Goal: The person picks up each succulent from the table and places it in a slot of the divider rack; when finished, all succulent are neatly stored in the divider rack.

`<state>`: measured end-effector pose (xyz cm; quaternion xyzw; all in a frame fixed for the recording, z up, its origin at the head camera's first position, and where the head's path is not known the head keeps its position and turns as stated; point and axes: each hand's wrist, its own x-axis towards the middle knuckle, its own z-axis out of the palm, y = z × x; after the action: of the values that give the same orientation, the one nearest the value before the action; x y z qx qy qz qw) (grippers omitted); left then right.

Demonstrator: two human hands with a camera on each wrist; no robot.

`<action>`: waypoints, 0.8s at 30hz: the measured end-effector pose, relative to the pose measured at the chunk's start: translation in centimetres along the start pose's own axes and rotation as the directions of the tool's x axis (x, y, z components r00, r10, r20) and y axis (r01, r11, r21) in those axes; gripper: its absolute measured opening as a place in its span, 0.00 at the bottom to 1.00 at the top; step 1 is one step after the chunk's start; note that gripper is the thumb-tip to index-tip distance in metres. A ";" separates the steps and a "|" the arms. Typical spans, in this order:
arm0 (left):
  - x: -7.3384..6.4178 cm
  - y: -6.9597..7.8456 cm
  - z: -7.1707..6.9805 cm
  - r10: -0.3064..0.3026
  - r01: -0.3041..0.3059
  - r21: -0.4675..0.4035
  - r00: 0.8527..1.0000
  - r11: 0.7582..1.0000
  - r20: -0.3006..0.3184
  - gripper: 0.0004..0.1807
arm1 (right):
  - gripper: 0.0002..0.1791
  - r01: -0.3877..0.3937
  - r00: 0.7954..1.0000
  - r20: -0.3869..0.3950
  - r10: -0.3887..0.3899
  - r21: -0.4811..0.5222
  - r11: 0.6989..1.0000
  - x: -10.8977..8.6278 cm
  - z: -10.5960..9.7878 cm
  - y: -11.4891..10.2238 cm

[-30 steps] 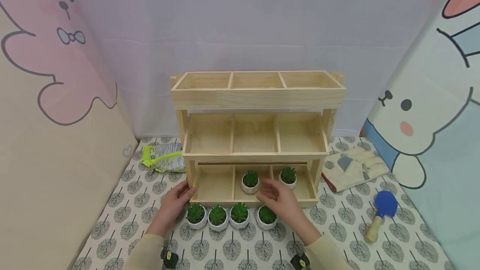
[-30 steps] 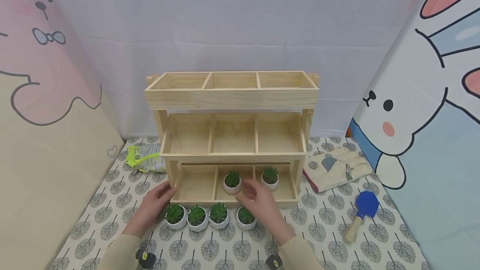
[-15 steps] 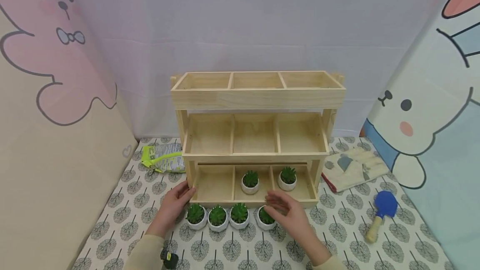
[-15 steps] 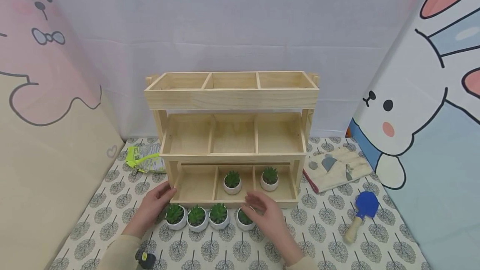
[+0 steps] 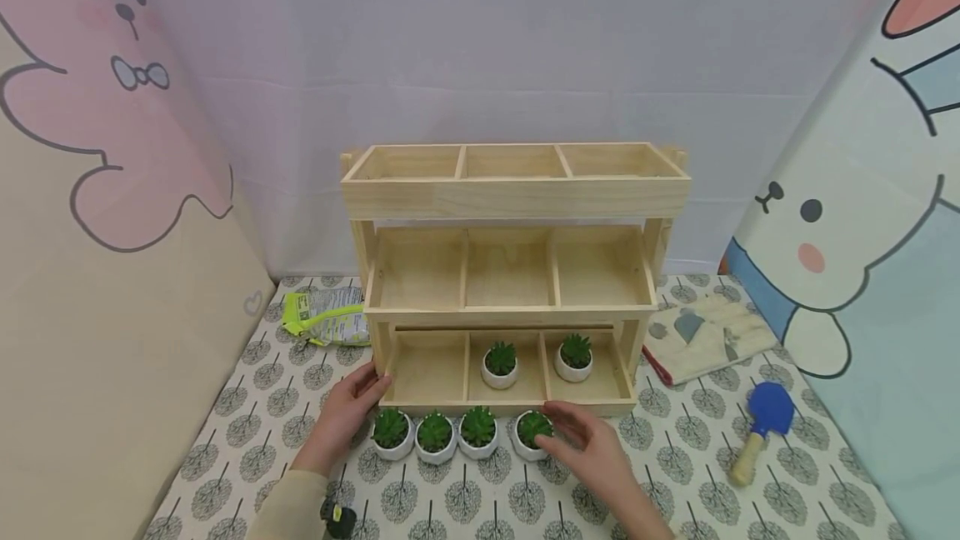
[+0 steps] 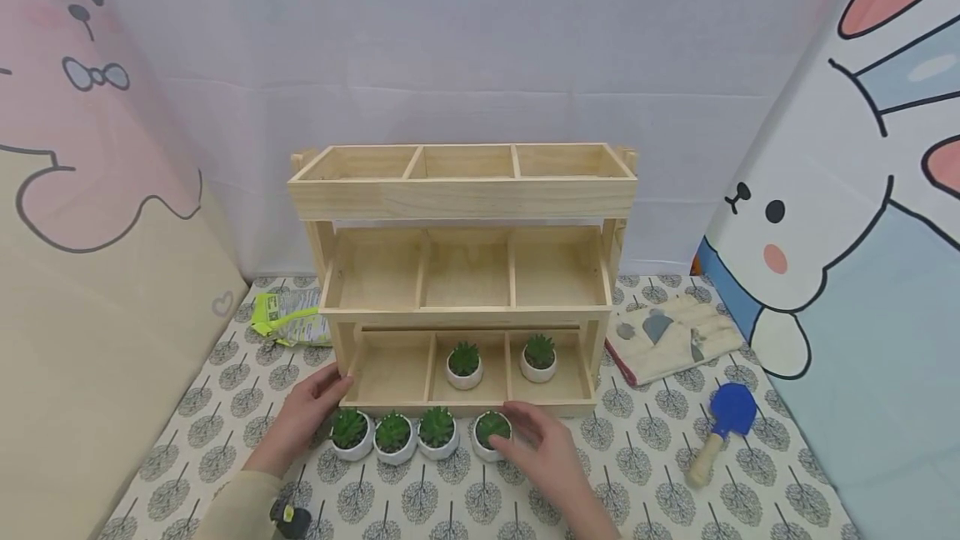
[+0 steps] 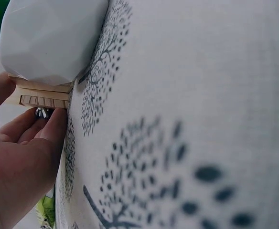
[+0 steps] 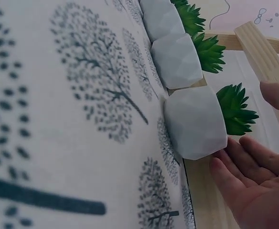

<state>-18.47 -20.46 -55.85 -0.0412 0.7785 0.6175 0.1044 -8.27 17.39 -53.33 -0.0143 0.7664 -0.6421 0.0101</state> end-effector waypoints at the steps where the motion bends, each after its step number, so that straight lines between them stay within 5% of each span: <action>1: 0.0 0.0 0.0 -0.002 0.002 -0.002 1.000 1.000 -0.002 0.38 | 0.30 -0.007 1.000 -0.004 0.007 0.003 1.000 -0.1 0.0 0.1; 11: 0.0 0.1 0.1 -0.006 0.006 -0.009 1.000 1.000 -0.007 0.37 | 0.33 -0.074 0.997 0.016 0.075 -0.035 0.997 -0.2 -0.1 1.4; 24: -0.4 0.3 0.0 0.013 -0.013 -0.017 1.000 1.000 0.020 0.37 | 0.37 -0.062 0.993 0.089 0.075 -0.137 0.989 0.4 0.2 1.6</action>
<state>-18.18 -20.39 -55.49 -0.0307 0.7724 0.6252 0.1079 -8.70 17.45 -54.95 -0.0188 0.8066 -0.5870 0.0674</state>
